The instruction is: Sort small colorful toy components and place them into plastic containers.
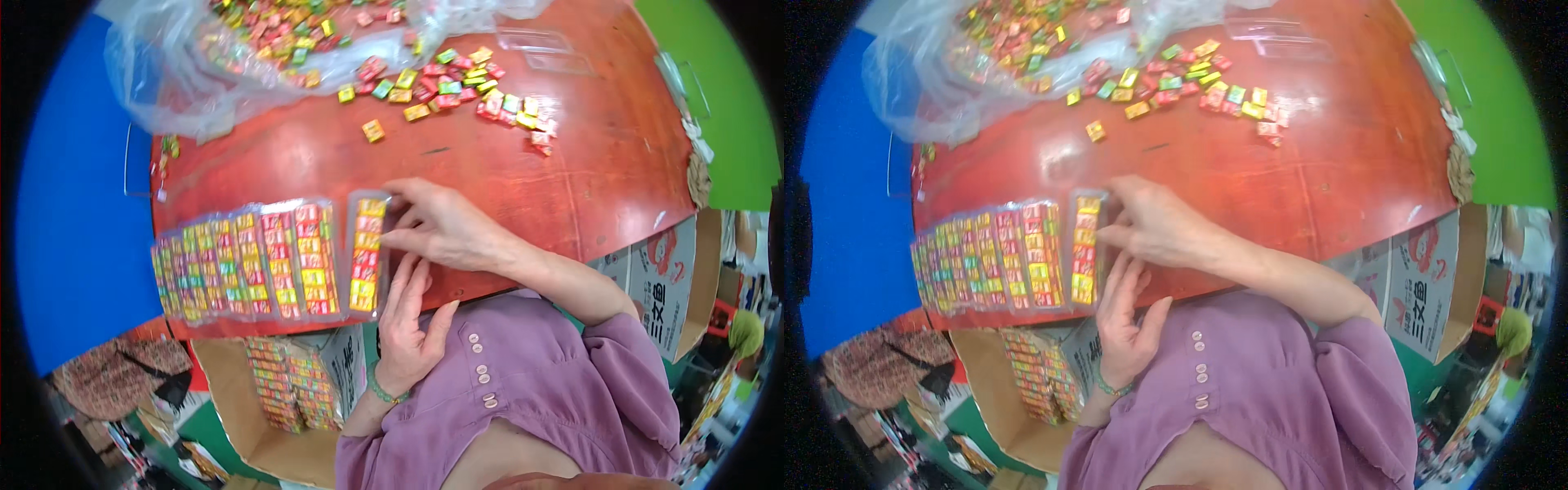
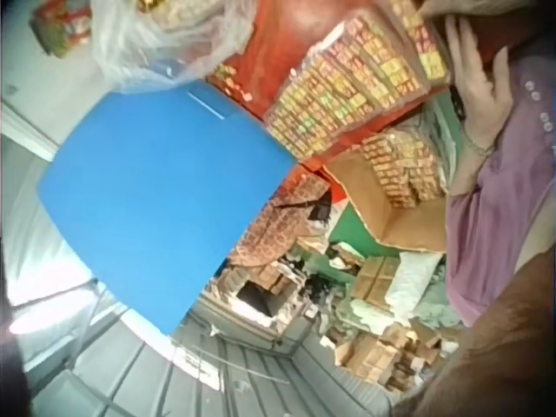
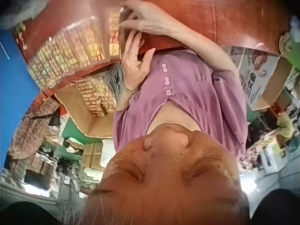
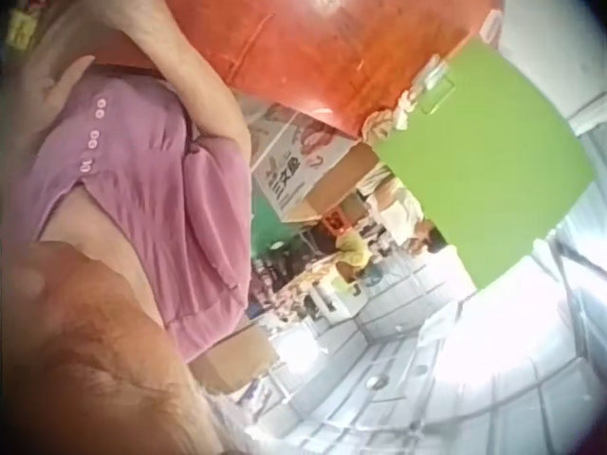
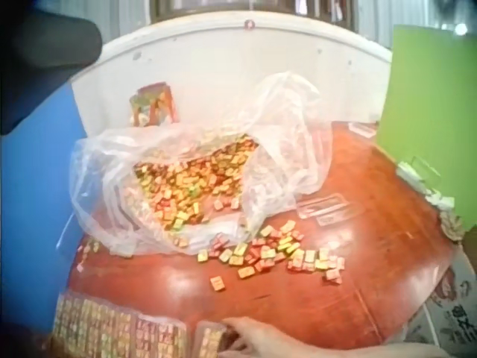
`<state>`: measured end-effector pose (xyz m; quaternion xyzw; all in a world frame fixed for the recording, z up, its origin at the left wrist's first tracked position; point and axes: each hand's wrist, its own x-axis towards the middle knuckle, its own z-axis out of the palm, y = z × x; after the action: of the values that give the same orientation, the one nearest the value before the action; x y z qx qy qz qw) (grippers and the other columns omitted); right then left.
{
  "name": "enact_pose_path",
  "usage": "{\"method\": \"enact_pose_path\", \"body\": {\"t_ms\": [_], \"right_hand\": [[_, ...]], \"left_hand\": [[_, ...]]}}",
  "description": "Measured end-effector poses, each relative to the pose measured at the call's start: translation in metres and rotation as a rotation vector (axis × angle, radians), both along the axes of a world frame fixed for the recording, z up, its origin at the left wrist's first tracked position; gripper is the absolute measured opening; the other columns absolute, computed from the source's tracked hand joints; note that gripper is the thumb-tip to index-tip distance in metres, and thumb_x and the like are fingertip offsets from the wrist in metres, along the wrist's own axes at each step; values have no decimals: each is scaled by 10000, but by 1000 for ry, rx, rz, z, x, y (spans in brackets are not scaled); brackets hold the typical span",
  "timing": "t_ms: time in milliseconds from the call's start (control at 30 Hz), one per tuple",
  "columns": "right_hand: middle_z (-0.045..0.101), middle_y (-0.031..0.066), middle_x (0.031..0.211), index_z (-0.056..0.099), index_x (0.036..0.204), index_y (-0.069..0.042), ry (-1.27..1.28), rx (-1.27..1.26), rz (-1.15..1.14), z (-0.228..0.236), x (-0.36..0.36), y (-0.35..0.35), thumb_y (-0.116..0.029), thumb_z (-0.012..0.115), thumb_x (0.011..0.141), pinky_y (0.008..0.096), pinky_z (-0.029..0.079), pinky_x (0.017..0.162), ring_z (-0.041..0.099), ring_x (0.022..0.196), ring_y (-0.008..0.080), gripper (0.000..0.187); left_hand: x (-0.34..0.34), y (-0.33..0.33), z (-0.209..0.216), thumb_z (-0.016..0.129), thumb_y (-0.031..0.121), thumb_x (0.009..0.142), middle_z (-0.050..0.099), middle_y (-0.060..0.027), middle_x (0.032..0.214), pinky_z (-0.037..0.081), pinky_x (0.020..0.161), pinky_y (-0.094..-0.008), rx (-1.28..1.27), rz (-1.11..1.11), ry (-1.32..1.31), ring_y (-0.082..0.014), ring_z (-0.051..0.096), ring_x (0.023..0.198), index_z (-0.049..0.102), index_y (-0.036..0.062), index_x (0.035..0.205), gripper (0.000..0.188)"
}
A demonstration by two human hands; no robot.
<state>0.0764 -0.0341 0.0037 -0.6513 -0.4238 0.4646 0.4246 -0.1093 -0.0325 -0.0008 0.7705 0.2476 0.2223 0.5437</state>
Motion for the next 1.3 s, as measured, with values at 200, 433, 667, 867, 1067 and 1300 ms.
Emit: {"method": "enact_pose_path", "body": {"t_ms": [200, 433, 667, 867, 1067, 1300], "right_hand": [[615, 252, 1219, 464, 1388, 95, -53, -4, 116, 4, -6, 15, -151, 740, 899, 379, 605, 838, 737, 964, 276, 613], [645, 225, 1110, 568, 1273, 38, -502, 300, 70, 17, 40, -18, -184, 739, 901, 447, 575, 852, 683, 1051, 377, 466], [618, 214, 1299, 607, 1310, -15, -1118, 187, -251, -18, 146, -78, -184, 727, 898, 487, 442, 1075, 526, 1266, 417, 462], [690, 102, 1191, 579, 1361, -11, -233, 108, -255, 5, 125, -94, -39, 653, 980, 293, 543, 919, 661, 1043, 151, 390], [710, 98, 1116, 629, 1284, 2, -370, 185, -432, 2, 134, -131, -53, 675, 964, 315, 551, 831, 657, 947, 146, 329], [616, 126, 979, 659, 1101, -6, -776, 296, -155, 2, 109, -141, -50, 740, 874, 387, 544, 765, 645, 826, 303, 245]], "left_hand": [[-1, 1, -4, 751, 70, 897, 491, -311, 1452, 558, 972, -401, 51, 6, 1, -377, 634, 1203, 517, -105, 1396, 578], [27, 3, 12, 653, -9, 945, 412, -222, 1542, 426, 1140, -417, 132, -21, 72, -318, 492, 1382, 454, -86, 1458, 555], [88, 3, 27, 659, 90, 950, 477, -286, 1484, 404, 1141, -450, 329, -146, 66, -426, 478, 1381, 472, -89, 1437, 552], [133, 22, 10, 626, 49, 945, 486, -313, 1437, 405, 1125, -490, 522, -95, 95, -470, 469, 1348, 494, -85, 1397, 489], [149, 22, 5, 659, -7, 873, 558, -250, 1298, 465, 1020, -488, 684, -155, 138, -421, 541, 1192, 582, -70, 1260, 400], [143, 18, 1, 715, 29, 847, 584, -206, 1183, 479, 944, -465, 819, -33, 176, -376, 550, 1094, 635, -54, 1172, 345]]}}
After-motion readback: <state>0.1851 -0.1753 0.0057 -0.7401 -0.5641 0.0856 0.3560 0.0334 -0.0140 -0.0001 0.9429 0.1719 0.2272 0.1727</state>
